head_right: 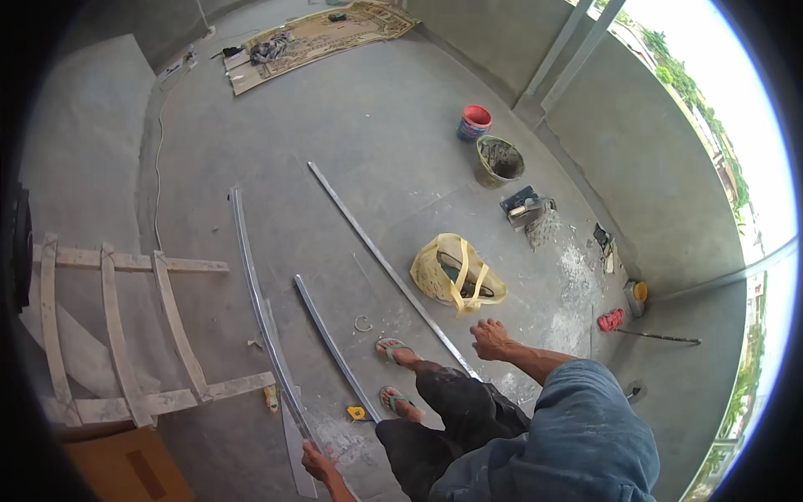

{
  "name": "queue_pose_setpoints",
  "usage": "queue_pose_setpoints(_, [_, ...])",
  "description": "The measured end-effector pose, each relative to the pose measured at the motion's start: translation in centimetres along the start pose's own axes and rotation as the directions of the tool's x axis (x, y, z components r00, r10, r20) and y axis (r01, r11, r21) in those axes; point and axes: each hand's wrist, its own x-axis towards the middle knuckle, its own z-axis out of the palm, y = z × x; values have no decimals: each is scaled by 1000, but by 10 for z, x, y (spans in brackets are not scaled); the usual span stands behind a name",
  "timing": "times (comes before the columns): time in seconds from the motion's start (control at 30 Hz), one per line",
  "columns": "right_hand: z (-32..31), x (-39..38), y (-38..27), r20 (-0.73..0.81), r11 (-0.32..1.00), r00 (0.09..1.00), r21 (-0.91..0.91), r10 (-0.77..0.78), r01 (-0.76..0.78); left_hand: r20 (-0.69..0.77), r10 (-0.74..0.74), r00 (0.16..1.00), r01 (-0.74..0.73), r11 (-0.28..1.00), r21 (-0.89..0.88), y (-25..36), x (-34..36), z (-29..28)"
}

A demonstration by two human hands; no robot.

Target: The person measures metal framing channels with a tape measure, connects the pieces together, and moves them across the floor. They then take an angle grinder from a bag, plug it into an extension cord, and cut the metal channel.

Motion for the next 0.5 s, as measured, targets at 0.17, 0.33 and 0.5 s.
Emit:
queue_pose_setpoints(0.17, [64,-157,68,120,895,937,277,329,-349,83,150,985,-151,989,2,48,-40,-66])
queue_pose_setpoints(0.33, [165,-237,37,213,789,925,483,315,-380,137,253,958,-248,967,-53,71,-54,-99])
queue_pose_setpoints(0.5, [212,-269,-5,192,450,881,801,433,-396,244,262,934,-247,965,-91,100,-79,-95])
